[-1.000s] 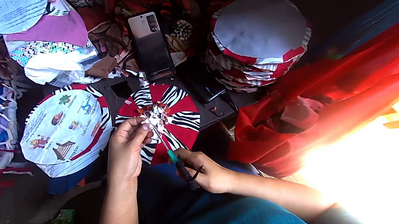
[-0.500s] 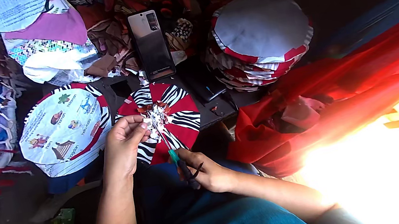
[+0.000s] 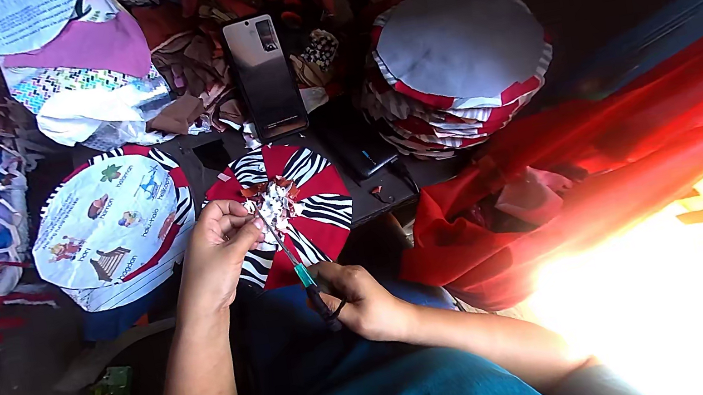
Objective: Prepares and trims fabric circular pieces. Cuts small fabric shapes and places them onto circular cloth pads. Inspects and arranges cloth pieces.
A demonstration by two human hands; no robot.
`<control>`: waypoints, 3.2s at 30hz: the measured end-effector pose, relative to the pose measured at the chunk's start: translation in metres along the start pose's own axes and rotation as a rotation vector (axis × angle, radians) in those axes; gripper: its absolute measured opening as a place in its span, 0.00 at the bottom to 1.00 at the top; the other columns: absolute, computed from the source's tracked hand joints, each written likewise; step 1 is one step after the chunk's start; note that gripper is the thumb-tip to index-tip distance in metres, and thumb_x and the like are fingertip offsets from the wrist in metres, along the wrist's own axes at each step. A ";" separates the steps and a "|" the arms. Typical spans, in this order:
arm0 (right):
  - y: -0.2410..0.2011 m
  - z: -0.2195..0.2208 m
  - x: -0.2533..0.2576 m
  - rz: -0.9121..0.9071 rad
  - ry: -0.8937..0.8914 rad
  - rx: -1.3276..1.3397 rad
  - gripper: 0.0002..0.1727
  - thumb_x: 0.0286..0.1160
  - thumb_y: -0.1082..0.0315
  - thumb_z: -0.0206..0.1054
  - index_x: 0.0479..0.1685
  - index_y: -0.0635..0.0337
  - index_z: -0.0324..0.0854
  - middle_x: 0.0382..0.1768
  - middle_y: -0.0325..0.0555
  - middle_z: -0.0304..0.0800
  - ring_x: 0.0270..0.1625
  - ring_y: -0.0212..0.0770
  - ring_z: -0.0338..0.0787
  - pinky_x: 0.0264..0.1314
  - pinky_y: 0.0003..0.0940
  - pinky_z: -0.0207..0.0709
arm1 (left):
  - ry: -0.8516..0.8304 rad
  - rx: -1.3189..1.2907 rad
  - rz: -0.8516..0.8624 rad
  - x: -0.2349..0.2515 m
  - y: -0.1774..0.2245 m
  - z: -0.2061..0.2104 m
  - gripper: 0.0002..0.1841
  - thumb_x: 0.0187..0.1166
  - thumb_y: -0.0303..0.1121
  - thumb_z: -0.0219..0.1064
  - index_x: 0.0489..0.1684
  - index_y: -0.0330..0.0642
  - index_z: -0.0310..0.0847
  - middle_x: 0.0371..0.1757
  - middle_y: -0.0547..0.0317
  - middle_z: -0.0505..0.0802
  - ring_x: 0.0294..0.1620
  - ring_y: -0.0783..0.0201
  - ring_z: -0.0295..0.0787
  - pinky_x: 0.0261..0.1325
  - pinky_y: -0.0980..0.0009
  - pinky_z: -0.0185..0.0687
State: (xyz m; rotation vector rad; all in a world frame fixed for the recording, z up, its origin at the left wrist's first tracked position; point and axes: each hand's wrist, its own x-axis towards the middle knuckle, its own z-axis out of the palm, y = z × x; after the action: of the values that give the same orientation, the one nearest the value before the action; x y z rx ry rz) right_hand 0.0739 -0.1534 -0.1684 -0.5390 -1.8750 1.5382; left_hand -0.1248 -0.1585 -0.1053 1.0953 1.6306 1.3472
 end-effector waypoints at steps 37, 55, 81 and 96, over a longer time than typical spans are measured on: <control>-0.002 -0.004 0.001 0.010 -0.009 0.040 0.17 0.82 0.66 0.57 0.55 0.74 0.79 0.28 0.39 0.79 0.28 0.21 0.76 0.34 0.16 0.70 | -0.006 0.037 0.068 -0.002 0.006 0.000 0.11 0.69 0.11 0.68 0.40 0.38 0.84 0.33 0.67 0.92 0.33 0.75 0.92 0.44 0.77 0.91; 0.002 -0.008 -0.003 0.061 -0.086 0.173 0.16 0.82 0.64 0.53 0.53 0.70 0.77 0.29 0.33 0.77 0.29 0.19 0.78 0.34 0.15 0.73 | -0.043 0.192 0.070 -0.003 0.000 -0.002 0.08 0.70 0.15 0.71 0.39 0.38 0.86 0.32 0.67 0.91 0.32 0.79 0.87 0.42 0.82 0.86; -0.015 -0.022 -0.008 0.254 -0.079 0.318 0.17 0.86 0.60 0.49 0.57 0.63 0.75 0.27 0.26 0.79 0.22 0.16 0.75 0.21 0.12 0.68 | 0.127 0.772 0.231 0.009 0.007 0.002 0.09 0.83 0.27 0.66 0.53 0.39 0.92 0.54 0.44 0.91 0.44 0.53 0.88 0.49 0.51 0.82; -0.055 -0.082 -0.053 -0.173 0.180 -0.442 0.34 0.82 0.47 0.52 0.68 0.73 0.74 0.37 0.44 0.88 0.40 0.27 0.86 0.46 0.25 0.83 | 0.019 0.851 0.313 0.007 0.012 0.018 0.12 0.82 0.32 0.69 0.54 0.35 0.89 0.53 0.39 0.90 0.52 0.43 0.89 0.54 0.41 0.83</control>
State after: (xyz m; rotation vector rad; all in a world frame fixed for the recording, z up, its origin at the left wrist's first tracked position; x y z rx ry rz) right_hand 0.1736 -0.1444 -0.1183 -0.6649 -2.0627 0.9318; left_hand -0.1093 -0.1448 -0.0967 1.8860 2.1814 0.8138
